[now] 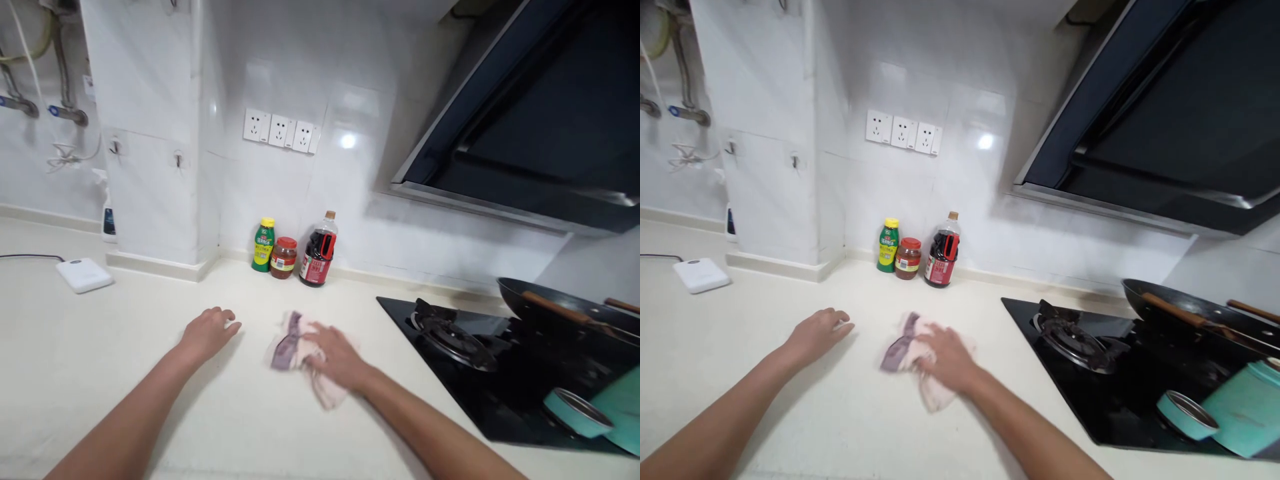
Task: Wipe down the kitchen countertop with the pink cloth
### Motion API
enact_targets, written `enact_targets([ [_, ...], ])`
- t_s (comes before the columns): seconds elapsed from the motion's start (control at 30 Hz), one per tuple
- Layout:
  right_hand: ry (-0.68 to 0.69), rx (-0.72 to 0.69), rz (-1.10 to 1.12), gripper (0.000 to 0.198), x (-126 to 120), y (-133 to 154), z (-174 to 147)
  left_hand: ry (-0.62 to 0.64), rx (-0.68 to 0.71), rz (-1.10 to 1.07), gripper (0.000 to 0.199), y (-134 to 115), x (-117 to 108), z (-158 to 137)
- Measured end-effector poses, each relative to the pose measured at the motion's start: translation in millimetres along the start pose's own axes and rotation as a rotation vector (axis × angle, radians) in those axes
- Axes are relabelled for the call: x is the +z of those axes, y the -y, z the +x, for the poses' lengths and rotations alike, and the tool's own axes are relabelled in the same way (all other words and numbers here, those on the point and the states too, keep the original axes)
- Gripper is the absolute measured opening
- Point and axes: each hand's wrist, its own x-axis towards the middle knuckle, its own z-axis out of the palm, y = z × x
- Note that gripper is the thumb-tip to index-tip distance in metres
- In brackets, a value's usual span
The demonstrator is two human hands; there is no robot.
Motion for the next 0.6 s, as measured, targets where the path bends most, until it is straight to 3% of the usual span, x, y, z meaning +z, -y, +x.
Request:
enact_targets([
  [0.13, -0.106, 0.366, -0.078, 0.054, -26, -89, 4, 0.031, 0.008, 0.014, 0.046, 0, -2, 2],
  [0.27, -0.144, 0.548, -0.135, 0.052, -38, -122, -9, 0.048, 0.027, 0.021, 0.05, -1, -2, 2],
  [0.43, -0.13, 0.556, -0.156, 0.055, -18, -92, -27, 0.065, 0.065, 0.03, 0.052, -2, 1, 3],
  [0.6, -0.063, 0.305, -0.072, 0.056, 6, -11, -66, 0.054, 0.095, 0.048, 0.051, -2, 2, 2],
])
